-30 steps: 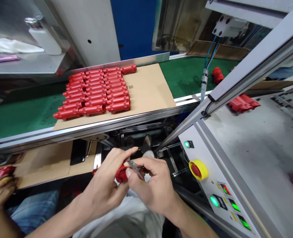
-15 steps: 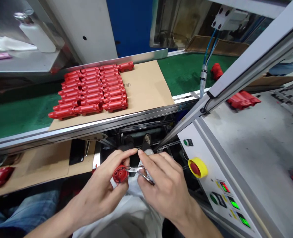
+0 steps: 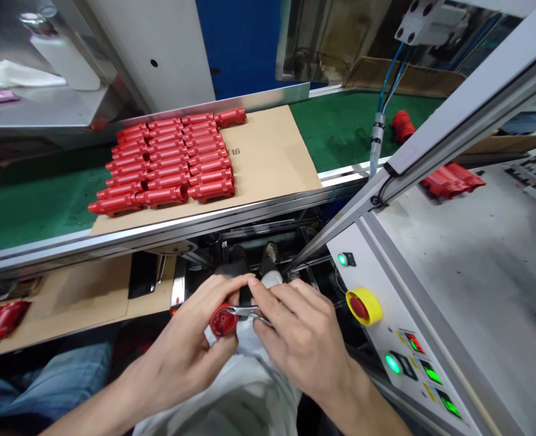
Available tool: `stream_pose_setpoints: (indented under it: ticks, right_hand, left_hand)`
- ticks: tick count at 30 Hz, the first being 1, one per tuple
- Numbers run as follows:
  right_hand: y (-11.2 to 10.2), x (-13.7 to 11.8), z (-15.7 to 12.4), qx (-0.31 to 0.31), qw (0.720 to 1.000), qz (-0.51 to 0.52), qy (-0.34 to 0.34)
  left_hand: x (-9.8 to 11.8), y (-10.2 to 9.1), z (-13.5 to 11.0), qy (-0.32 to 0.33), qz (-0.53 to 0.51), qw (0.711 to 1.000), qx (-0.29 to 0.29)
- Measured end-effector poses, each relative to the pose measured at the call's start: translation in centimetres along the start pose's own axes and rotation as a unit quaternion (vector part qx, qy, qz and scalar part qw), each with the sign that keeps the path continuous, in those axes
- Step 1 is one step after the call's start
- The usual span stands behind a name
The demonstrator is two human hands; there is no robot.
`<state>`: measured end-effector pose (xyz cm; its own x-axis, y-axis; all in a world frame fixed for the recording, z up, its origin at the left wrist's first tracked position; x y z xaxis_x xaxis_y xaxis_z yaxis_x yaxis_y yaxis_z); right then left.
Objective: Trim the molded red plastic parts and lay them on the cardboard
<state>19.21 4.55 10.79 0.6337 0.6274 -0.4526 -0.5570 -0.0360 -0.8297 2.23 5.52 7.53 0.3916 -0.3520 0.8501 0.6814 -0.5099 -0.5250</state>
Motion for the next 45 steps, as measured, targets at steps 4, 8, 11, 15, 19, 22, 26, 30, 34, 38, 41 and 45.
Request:
stream_pose_setpoints:
  ticks: [4, 8, 11, 15, 19, 22, 26, 30, 34, 38, 41, 45]
  right_hand:
    - [0.2, 0.1, 0.0, -0.018, 1.0, 0.002, -0.002]
    - [0.0, 0.2, 0.0, -0.028, 1.0, -0.005, -0.002]
    - [0.0, 0.5, 0.1, -0.044, 0.999, 0.0, 0.0]
    - [0.1, 0.9, 0.1, -0.061, 0.998, 0.011, -0.002]
    - [0.2, 1.2, 0.1, -0.059, 0.998, 0.024, -0.006]
    - [0.4, 1.4, 0.2, -0.06, 0.998, 0.026, -0.006]
    - [0.4, 1.4, 0.2, -0.061, 0.998, 0.029, -0.008]
    - [0.2, 1.2, 0.1, -0.07, 0.997, 0.026, -0.004]
    - [0.0, 1.1, 0.1, -0.066, 0.998, 0.016, -0.007]
    - [0.1, 1.4, 0.2, -0.057, 0.998, 0.009, -0.015]
    - [0.2, 1.3, 0.1, -0.043, 0.998, 0.036, -0.026]
    - [-0.2, 2.4, -0.8, 0.045, 0.961, 0.267, 0.056]
  left_hand:
    - [-0.2, 0.0, -0.1, 0.0, 0.005, 1.0, 0.004]
    - [-0.2, 0.0, 0.0, 0.003, 0.011, 1.0, 0.005]
    - [-0.2, 0.1, 0.2, 0.008, 0.008, 1.0, 0.001]
    - [-0.3, 0.2, 0.2, 0.017, 0.003, 1.0, 0.002]
    - [-0.4, 0.3, 0.2, 0.019, 0.003, 1.0, 0.001]
    - [-0.4, 0.3, 0.1, 0.023, 0.001, 1.0, 0.002]
    - [-0.4, 0.4, 0.2, 0.018, 0.002, 1.0, -0.002]
    - [-0.4, 0.3, 0.3, 0.005, 0.025, 1.0, -0.007]
    - [-0.3, 0.3, 0.3, 0.007, 0.044, 0.999, -0.006]
    - [-0.4, 0.3, 0.4, 0.01, 0.043, 0.999, 0.0]
    - [-0.7, 0.4, 0.4, 0.004, 0.044, 0.999, 0.001]
    - [-2.0, -0.3, 0.2, -0.053, 0.001, 0.998, -0.014]
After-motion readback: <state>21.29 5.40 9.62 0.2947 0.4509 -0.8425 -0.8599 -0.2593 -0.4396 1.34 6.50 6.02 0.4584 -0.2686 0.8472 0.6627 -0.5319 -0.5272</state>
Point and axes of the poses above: each hand's wrist, its own z-axis towards the middle knuckle, its own y-axis out of the palm, x = y × z, the point moved 6 cm from there along z, towards the middle knuckle, and after that the axes turned 10 degrees about -x, right-handed, at the moved point
